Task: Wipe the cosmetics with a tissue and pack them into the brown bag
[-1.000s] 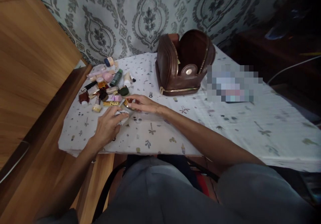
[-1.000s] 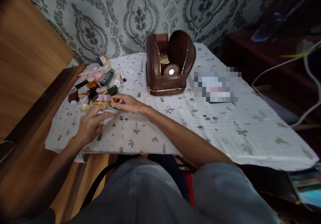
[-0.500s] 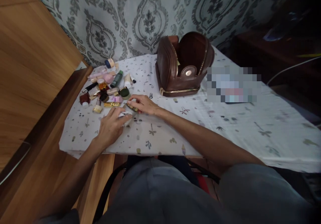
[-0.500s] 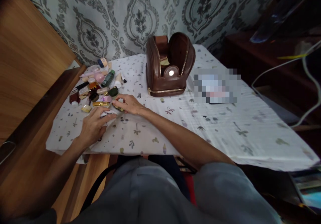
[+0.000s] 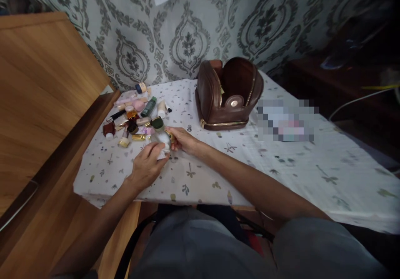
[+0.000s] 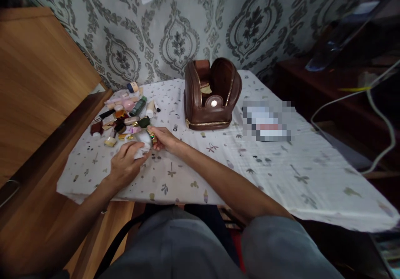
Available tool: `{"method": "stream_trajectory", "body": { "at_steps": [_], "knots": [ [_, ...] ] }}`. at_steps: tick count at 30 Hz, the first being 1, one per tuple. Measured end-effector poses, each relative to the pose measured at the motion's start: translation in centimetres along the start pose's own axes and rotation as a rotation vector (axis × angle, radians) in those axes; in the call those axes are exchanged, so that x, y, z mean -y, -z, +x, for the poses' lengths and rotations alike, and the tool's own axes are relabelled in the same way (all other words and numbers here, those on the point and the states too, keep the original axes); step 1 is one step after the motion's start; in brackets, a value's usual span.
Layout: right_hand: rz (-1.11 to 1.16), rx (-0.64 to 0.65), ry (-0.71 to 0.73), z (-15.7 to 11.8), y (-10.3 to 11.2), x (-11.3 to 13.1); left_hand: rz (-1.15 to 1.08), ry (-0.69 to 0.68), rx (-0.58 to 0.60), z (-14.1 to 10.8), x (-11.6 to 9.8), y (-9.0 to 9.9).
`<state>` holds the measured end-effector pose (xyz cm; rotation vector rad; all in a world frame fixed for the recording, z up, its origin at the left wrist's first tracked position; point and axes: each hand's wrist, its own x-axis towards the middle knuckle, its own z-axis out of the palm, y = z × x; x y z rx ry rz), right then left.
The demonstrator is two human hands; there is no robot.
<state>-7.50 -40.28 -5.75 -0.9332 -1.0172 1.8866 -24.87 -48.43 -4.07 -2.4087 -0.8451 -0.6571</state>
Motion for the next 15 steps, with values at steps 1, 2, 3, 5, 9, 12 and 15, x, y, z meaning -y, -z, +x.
{"method": "stream_trajectory", "body": {
  "at_steps": [1, 2, 3, 5, 9, 12, 15],
  "knots": [
    [0.054, 0.014, -0.043, -0.1, 0.0, 0.1, -0.029, -0.007, -0.031, 0.1, 0.0, -0.1],
    [0.102, 0.034, -0.089, -0.1, -0.1, 0.2, -0.040, -0.019, -0.065, 0.3, -0.1, -0.2],
    [0.151, 0.060, -0.126, -0.1, -0.1, 0.2, -0.034, -0.035, -0.101, 0.6, -0.1, -0.3],
    [0.239, 0.115, -0.164, 0.0, 0.0, 0.1, 0.004, -0.059, -0.177, 1.4, -0.4, -0.2],
    [0.244, 0.140, -0.130, 0.2, 0.1, -0.3, -0.039, 0.005, -0.241, 3.1, -0.7, 0.5],
    [0.180, 0.112, -0.116, 0.2, 0.1, -0.4, -0.136, 0.152, -0.188, 3.7, -0.4, 1.0],
    [0.171, 0.116, -0.127, 0.1, 0.0, -0.2, -0.264, 0.364, -0.123, 3.9, 0.2, 1.2]
  ]
}}
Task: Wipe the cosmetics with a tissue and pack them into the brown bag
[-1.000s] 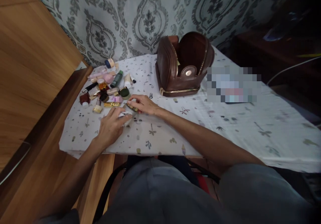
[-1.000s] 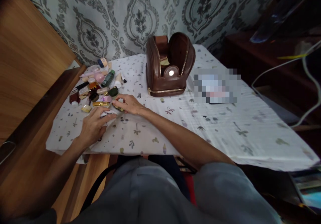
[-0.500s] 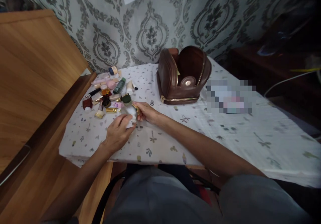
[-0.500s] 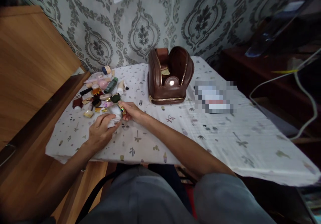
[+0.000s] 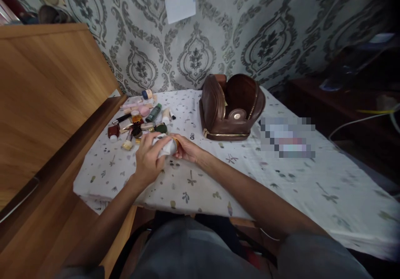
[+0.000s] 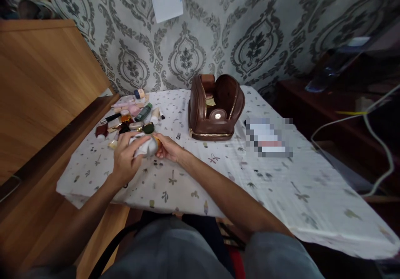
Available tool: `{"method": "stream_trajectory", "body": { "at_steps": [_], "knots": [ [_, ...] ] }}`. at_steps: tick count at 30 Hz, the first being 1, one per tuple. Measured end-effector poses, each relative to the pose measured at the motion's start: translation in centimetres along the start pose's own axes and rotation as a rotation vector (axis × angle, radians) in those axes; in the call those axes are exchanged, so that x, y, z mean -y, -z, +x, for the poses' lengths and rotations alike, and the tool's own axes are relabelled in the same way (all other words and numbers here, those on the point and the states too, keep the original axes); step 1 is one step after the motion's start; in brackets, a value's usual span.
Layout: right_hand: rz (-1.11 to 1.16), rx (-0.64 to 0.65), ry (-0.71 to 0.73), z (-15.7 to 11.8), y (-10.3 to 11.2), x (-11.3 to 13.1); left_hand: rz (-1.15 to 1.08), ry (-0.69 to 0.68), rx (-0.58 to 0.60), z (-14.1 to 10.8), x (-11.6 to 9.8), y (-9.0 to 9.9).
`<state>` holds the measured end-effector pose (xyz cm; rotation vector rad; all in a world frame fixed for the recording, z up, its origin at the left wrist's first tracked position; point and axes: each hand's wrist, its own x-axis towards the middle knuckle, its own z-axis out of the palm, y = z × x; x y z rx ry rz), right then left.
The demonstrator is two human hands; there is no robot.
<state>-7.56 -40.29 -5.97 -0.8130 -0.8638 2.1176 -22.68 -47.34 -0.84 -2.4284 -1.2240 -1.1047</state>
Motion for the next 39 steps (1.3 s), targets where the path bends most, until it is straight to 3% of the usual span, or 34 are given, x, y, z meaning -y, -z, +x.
{"method": "stream_trajectory", "body": {
  "at_steps": [3, 9, 12, 14, 17, 21, 24, 27, 30, 34, 39],
  "knots": [
    [0.022, 0.012, -0.014, -0.2, -0.1, 0.1, -0.216, 0.224, 0.010, 0.3, 0.7, -0.1],
    [0.123, 0.015, 0.042, -0.2, -0.1, -0.1, -0.573, 0.546, -0.080, 0.1, 1.4, -1.0],
    [0.189, 0.031, 0.097, -0.1, 0.0, 0.1, -0.709, 0.819, -0.121, -0.6, 1.1, -1.7],
    [0.225, 0.032, 0.154, -0.1, 0.1, 0.3, -0.832, 0.959, -0.115, -1.0, 0.7, -2.1],
    [0.213, 0.017, 0.250, -0.2, 0.3, 0.7, -0.984, 1.039, -0.034, -1.3, -0.1, -2.2],
    [0.143, 0.028, 0.363, -0.1, 0.6, 0.5, -0.958, 0.914, 0.070, -0.7, -0.8, -1.1],
    [0.082, 0.052, 0.367, 0.0, 0.7, 0.1, -0.732, 0.689, 0.009, 0.1, -0.4, -0.1],
    [0.051, 0.095, 0.317, 0.0, 0.6, -0.1, -0.470, 0.550, -0.053, 0.5, 0.3, 0.4],
    [0.115, 0.090, 0.287, 0.1, 0.7, 0.0, -0.295, 0.494, -0.012, 0.2, 0.7, 0.4],
    [0.119, 0.064, 0.288, 0.2, 0.7, -0.1, -0.238, 0.433, 0.065, 0.0, 0.0, 0.5],
    [0.069, 0.119, 0.239, -0.2, 0.3, -0.2, -0.213, 0.438, -0.038, 1.2, 0.0, 1.0]
  ]
}}
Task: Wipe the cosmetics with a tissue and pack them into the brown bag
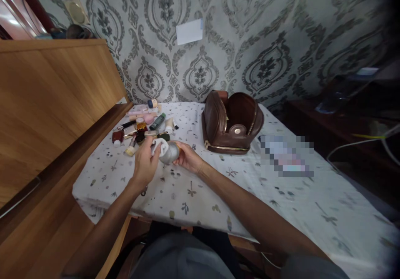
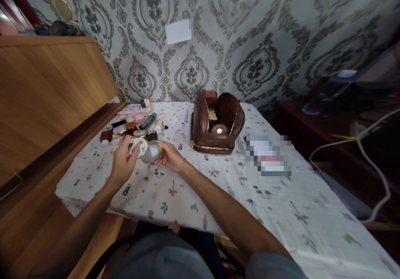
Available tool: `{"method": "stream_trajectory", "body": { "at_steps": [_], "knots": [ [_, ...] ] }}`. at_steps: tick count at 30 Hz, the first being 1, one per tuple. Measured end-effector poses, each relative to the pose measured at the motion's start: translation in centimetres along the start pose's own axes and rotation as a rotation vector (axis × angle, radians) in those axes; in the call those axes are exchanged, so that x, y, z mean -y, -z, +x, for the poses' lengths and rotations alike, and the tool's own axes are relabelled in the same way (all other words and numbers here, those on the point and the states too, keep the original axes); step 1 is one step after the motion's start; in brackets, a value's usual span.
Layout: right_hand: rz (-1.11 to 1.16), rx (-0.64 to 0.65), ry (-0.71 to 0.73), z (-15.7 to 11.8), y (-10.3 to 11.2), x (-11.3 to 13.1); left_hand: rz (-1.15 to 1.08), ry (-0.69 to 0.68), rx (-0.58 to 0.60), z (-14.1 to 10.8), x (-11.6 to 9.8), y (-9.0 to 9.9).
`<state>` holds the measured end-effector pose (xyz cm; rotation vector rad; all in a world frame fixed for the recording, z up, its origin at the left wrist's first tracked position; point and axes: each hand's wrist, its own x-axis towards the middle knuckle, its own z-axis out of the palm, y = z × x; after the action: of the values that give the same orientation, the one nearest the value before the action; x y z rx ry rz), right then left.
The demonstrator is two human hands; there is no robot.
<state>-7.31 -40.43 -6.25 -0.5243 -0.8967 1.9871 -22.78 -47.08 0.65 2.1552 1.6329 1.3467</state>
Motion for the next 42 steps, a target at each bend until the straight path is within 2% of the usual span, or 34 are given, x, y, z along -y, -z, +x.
{"method": "stream_trajectory", "body": {
  "at_steps": [2, 5, 8, 11, 13, 15, 18, 21, 23, 25, 27, 29, 30, 31, 33, 37, 40, 42],
  "knots": [
    [0.048, -0.022, -0.003, -0.1, -0.2, 0.3, -0.061, 0.028, -0.029, 0.5, 0.5, -0.1],
    [0.110, -0.070, 0.018, -0.1, -0.3, 0.8, -0.275, 0.114, 0.021, 0.4, 1.2, -0.9],
    [0.092, -0.076, 0.087, 0.0, -0.2, 1.0, -0.467, 0.358, 0.096, -0.2, 1.2, -2.0],
    [-0.057, -0.051, 0.236, 0.0, 0.2, 1.4, -0.629, 0.628, 0.136, -0.3, 0.4, -2.6],
    [-0.224, -0.057, 0.346, -0.2, 0.4, 2.1, -0.711, 0.746, 0.183, 0.1, -0.4, -2.6],
    [-0.427, -0.058, 0.450, -1.0, 0.2, 3.4, -0.768, 0.822, 0.287, 0.8, -1.3, -2.3],
    [-0.796, -0.049, 0.660, -3.3, -0.7, 6.7, -0.883, 0.884, 0.505, 2.0, -2.8, -1.9],
    [-1.142, -0.046, 0.857, -6.0, -1.5, 11.6, -1.019, 0.820, 0.618, 3.0, -4.5, -1.9],
    [-1.265, -0.152, 0.923, -7.4, -1.5, 15.4, -1.047, 0.723, 0.632, 3.6, -5.2, -2.1],
    [-1.319, -0.322, 0.956, -8.3, -0.7, 19.0, -1.006, 0.655, 0.638, 4.1, -5.3, -2.4],
    [-1.416, -0.505, 0.911, -8.7, 0.7, 21.9, -0.929, 0.635, 0.628, 4.5, -4.5, -2.9],
    [-1.572, -0.666, 0.776, -8.6, 2.3, 23.7, -0.843, 0.635, 0.590, 4.8, -3.0, -3.8],
    [-1.657, -0.707, 0.682, -8.5, 3.1, 24.3, -0.802, 0.635, 0.560, 4.9, -2.0, -4.4],
    [-1.733, -0.716, 0.587, -8.2, 3.9, 24.5, -0.764, 0.635, 0.529, 4.9, -1.0, -4.9],
    [-1.820, -0.656, 0.417, -7.6, 5.2, 24.5, -0.705, 0.650, 0.502, 4.6, 1.0, -6.1],
    [-1.599, -0.543, 0.181, -5.3, 7.8, 23.5, -0.650, 0.697, 0.508, 3.4, 4.0, -8.0],
    [-1.421, -0.562, 0.130, -2.9, 9.8, 22.7, -0.678, 0.692, 0.499, 2.9, 5.0, -8.6],
    [-1.300, -0.589, 0.190, -1.3, 10.8, 22.1, -0.678, 0.703, 0.510, 2.9, 5.2, -8.5]
  ]
}}
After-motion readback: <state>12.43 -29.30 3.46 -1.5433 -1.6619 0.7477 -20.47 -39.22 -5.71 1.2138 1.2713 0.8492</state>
